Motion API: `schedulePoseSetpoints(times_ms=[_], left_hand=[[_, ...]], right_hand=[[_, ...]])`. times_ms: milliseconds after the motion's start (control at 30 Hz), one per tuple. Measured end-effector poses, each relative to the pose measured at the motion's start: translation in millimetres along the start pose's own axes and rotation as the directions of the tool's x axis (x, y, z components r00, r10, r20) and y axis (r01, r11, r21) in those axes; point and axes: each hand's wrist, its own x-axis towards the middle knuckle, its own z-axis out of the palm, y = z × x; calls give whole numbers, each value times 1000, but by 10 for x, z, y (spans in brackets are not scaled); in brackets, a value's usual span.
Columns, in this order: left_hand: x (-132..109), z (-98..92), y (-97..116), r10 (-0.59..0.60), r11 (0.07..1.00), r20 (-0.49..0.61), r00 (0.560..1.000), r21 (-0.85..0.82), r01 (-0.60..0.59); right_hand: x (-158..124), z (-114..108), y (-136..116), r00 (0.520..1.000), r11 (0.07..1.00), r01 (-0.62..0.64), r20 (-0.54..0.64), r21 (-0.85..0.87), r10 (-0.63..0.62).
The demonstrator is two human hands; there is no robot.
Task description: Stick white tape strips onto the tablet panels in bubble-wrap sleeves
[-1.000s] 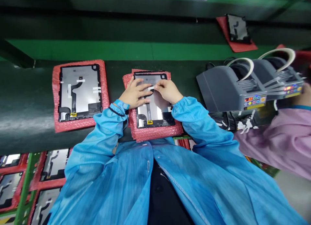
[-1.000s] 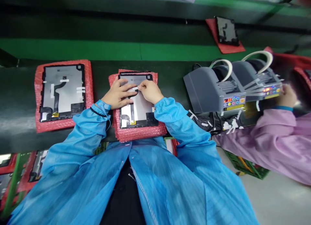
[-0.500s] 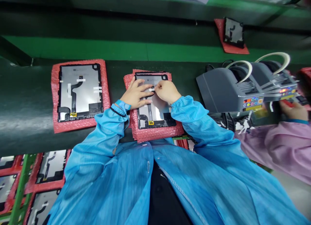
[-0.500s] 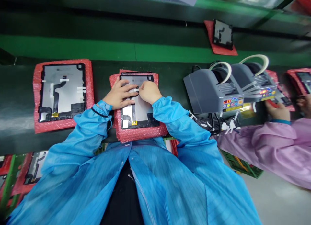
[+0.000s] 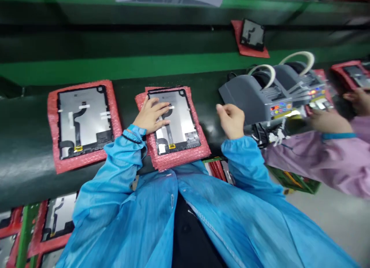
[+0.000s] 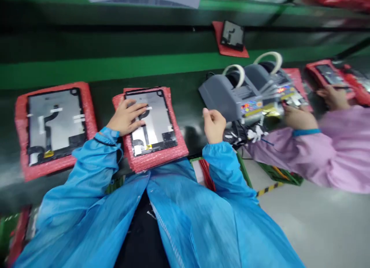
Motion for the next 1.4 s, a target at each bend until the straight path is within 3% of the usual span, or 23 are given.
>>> schedulePoseSetpoints(times_ms=[33, 100, 167, 233, 333, 433, 567, 800, 1000, 1100, 1167, 1233, 1300, 1400], left_hand=[[4, -9, 3, 3, 1000, -17, 1000, 2, -3], [24, -27, -12, 6, 1000, -51, 999, 14, -6], [69, -48, -44, 20, 1000, -99, 995, 15, -18], [122, -78, -58, 32, 999, -119, 992, 18, -30], [164, -154, 2, 44, 999, -122, 992, 28, -41], [161, -233, 117, 10, 999, -129, 992, 50, -4], [198, -279, 263, -35, 989, -199, 979, 132, 62], [442, -231, 457, -7, 991, -166, 986, 133, 29], [500, -172, 485, 36, 990, -145, 989, 141, -15], [527, -168, 521, 52, 992, -144, 988, 125, -34], [559, -162, 605, 61, 994, -132, 989, 94, -49], [600, -138, 749, 64, 998, -104, 993, 24, -62], [650, -89, 928, 66, 995, -68, 995, -69, -71], [725, 3, 1143, 55, 985, -18, 998, -164, -57]], right_hand=[[-94, -155, 243, 986, 989, -74, -136, 130, 91], [-256, -447, 641, 889, 909, -203, -322, 363, 327], [-313, -678, 880, 769, 790, -310, -349, 529, 535], [-247, -830, 979, 719, 681, -384, -261, 624, 644], [-51, -912, 986, 760, 619, -397, -135, 678, 636], [37, -896, 984, 797, 680, -293, -222, 672, 562], [-43, -882, 1067, 770, 747, -197, -372, 635, 519], [-3, -830, 1077, 753, 699, -191, -354, 689, 554], [121, -783, 1132, 738, 696, -174, -376, 697, 560], [26, -834, 1111, 757, 774, -96, -459, 625, 465], [-106, -857, 992, 815, 829, -13, -474, 559, 332], [-245, -826, 784, 901, 851, 33, -385, 524, 202], [-346, -725, 524, 974, 847, 14, -198, 532, 108], [-386, -482, 148, 995, 825, -59, 95, 561, 6]])
